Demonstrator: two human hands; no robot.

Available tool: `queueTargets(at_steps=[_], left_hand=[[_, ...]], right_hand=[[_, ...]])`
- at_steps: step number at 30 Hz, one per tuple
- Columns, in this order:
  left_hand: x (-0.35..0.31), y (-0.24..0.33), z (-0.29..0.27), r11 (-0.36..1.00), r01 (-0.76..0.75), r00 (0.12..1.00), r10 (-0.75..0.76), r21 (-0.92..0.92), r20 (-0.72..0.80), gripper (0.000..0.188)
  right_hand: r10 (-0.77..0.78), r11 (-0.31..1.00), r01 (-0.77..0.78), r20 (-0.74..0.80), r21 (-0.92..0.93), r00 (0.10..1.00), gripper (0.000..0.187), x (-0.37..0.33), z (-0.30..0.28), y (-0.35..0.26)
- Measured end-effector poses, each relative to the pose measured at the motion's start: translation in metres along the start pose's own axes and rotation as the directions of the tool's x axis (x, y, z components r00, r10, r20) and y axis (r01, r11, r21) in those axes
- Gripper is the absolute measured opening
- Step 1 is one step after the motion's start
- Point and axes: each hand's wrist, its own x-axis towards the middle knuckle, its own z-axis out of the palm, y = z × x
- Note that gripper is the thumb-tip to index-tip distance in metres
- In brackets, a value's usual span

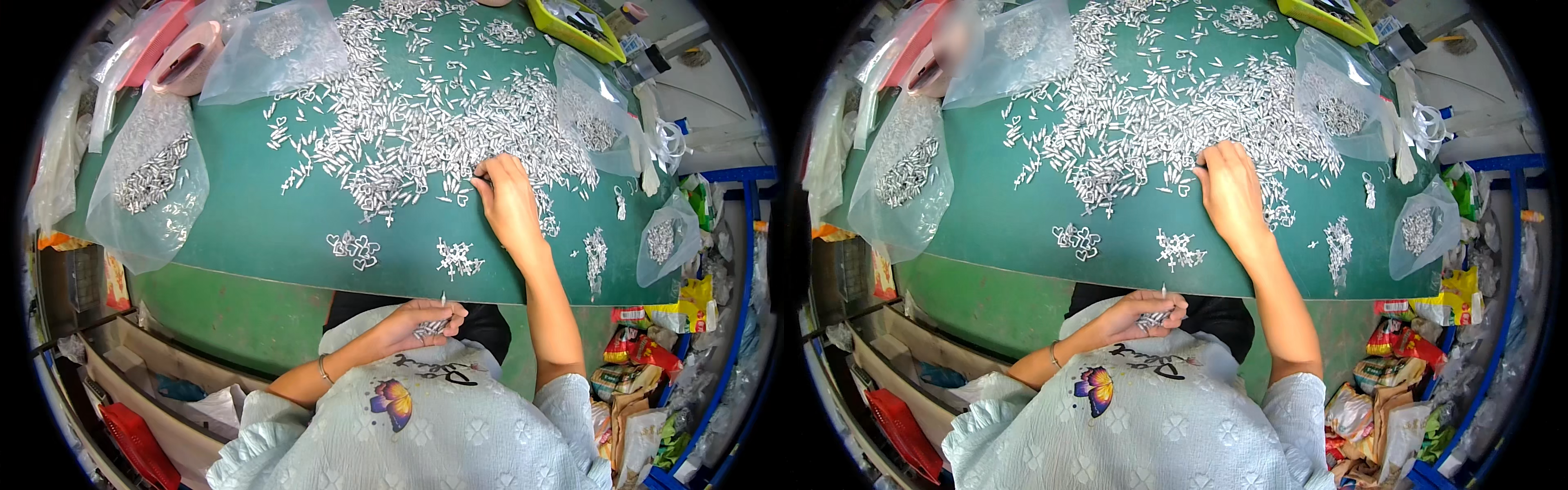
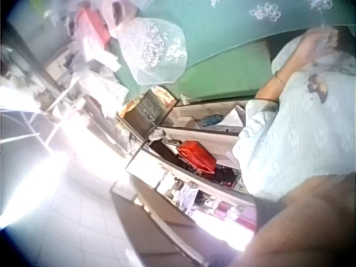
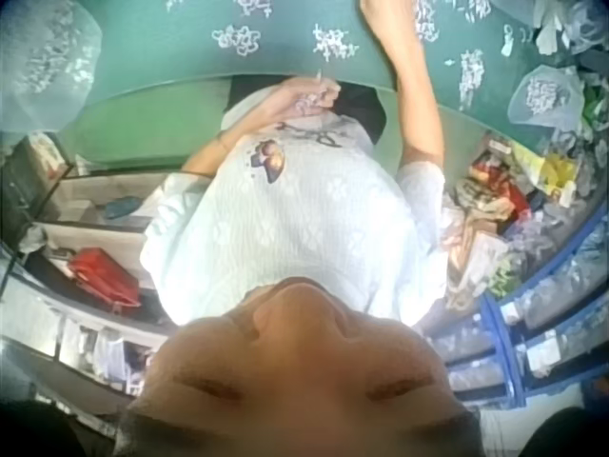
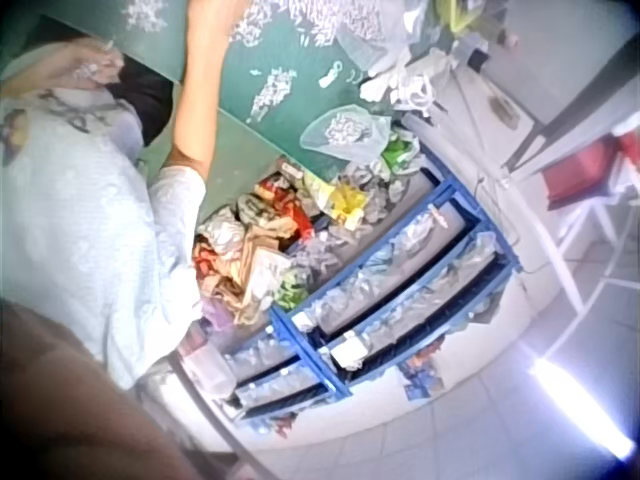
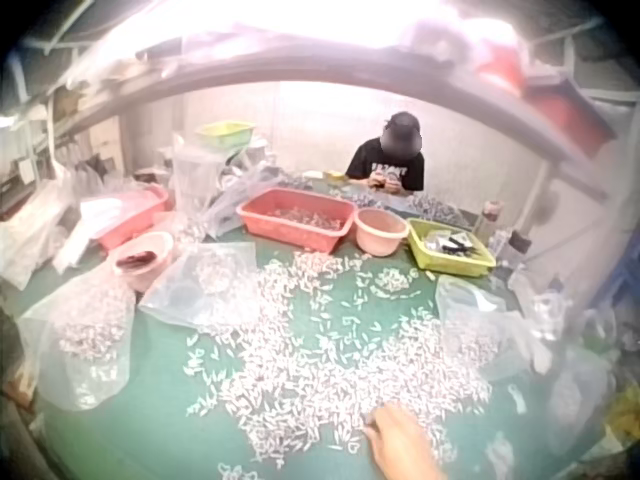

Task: The person sorts small silver metal pieces on a green table, picking them up and placing them into piles. They occasionally transfer sorted pieces into a clear plastic bag. Another person is visible in the background also working at the table.

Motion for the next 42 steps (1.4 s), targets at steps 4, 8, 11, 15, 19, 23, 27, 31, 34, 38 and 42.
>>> queueTargets(at_steps=[4,8,11,15,19,23,27,31,34,38,42], left_hand=[[-0.003,0.003,0.003,0.998,-0.05,0.995,0.052,0.023,-0.081,0.028],[-0.005,0.009,0.004,0.998,-0.033,0.999,0.032,-0.056,-0.008,0.03],[-0.007,0.014,0.003,0.997,0.006,0.999,-0.003,-0.075,0.032,0.033],[-0.013,0.019,0.015,0.99,-0.005,0.995,0.019,0.142,-0.094,0.05],[-0.014,0.015,0.016,0.988,0.02,0.988,0.004,0.151,-0.153,0.061],[-0.013,0.014,0.02,0.995,0.014,0.987,0.001,0.094,-0.161,0.061],[-0.01,0.011,0.011,0.98,-0.027,0.997,0.042,0.199,-0.071,0.056],[-0.01,0.011,0.014,0.978,-0.011,0.995,0.031,0.21,-0.091,0.05],[-0.011,0.012,0.015,0.979,-0.008,0.995,0.028,0.202,-0.097,0.048],[-0.014,0.013,0.013,0.99,-0.055,0.998,0.057,0.132,-0.01,0.051],[-0.014,0.012,0.018,0.996,-0.046,0.999,0.047,0.083,-0.006,0.056]], right_hand=[[-0.093,0.992,0.097,0.06,-0.078,0.994,0.008,0.0,0.0,0.002],[-0.11,0.993,0.111,0.024,-0.035,0.994,0.009,-0.004,0.0,0.004],[-0.103,0.994,0.104,0.033,-0.019,0.994,0.009,-0.003,-0.004,0.001],[-0.045,0.961,-0.014,0.205,0.277,0.978,0.01,-0.009,-0.027,-0.007],[-0.268,0.739,-0.254,0.619,0.623,0.739,0.012,-0.038,-0.055,-0.036],[-0.289,0.807,-0.025,0.432,0.59,0.854,0.013,-0.042,-0.043,-0.04],[0.044,0.979,-0.06,0.082,0.196,0.996,0.009,-0.008,-0.018,-0.021],[-0.034,0.988,0.021,0.08,0.151,0.996,0.01,-0.005,-0.005,-0.006],[0.001,0.975,-0.027,0.117,0.221,0.993,0.012,-0.013,-0.014,-0.007],[-0.109,0.811,-0.151,0.4,0.565,0.91,0.014,-0.036,-0.039,-0.029],[-0.244,0.81,-0.052,0.417,0.584,0.876,0.014,-0.037,-0.031,-0.029]])
